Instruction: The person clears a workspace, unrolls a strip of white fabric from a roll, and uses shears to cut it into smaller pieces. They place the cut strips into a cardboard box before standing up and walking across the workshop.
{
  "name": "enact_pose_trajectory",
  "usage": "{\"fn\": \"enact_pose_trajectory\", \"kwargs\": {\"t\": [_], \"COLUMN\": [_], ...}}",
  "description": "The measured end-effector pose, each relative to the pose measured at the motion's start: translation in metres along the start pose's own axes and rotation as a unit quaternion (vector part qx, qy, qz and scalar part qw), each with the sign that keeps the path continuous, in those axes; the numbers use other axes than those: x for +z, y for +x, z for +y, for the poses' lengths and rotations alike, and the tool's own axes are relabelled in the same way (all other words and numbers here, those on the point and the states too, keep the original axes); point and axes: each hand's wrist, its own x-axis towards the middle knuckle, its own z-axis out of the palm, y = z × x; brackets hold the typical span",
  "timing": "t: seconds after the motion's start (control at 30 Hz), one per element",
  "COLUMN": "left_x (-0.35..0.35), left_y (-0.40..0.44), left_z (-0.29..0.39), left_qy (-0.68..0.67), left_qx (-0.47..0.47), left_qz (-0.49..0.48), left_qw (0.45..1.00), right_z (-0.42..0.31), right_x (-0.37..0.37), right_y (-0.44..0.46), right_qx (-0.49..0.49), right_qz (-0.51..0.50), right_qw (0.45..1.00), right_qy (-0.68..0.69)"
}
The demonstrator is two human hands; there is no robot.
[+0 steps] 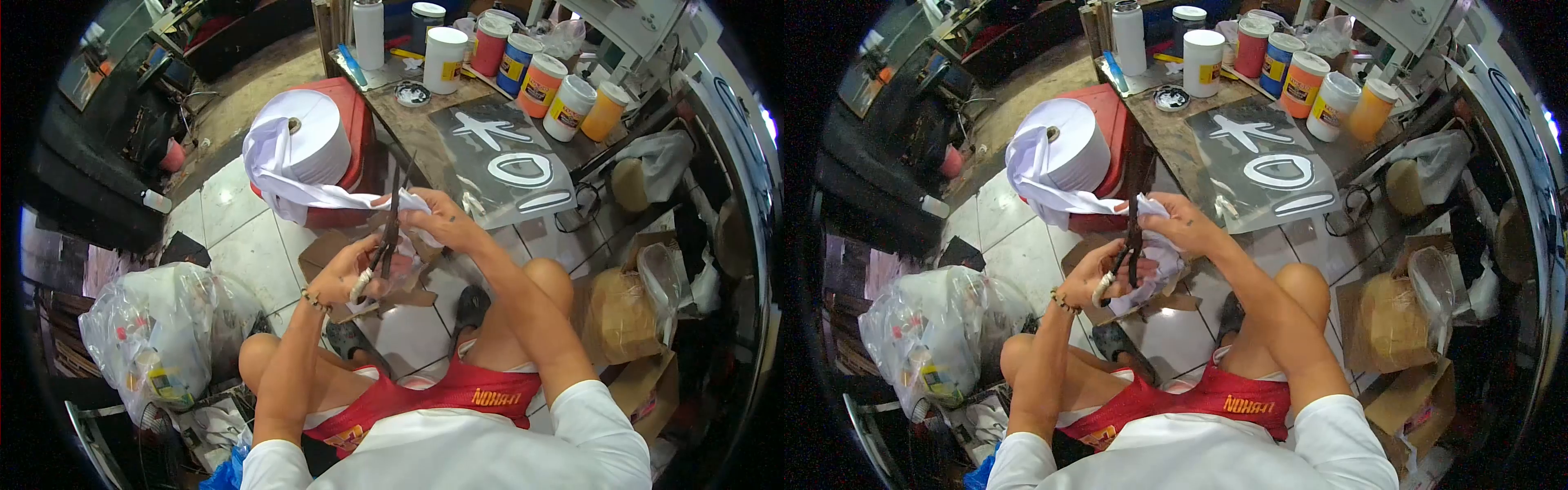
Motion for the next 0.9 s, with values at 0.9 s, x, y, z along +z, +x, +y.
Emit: {"fn": "enact_pose_trajectory", "kwargs": {"t": [0.9], "left_x": [-0.083], "left_y": [-0.003], "left_z": [0.092], "left_qy": [0.545], "left_qx": [-0.021], "left_qz": [0.443], "left_qw": [0.712], "right_z": [0.046], "right_x": [0.01], "right_y": [0.02], "right_qx": [-0.107], "right_qz": [0.21], "right_qw": [0.936], "right_qy": [-0.262]}}
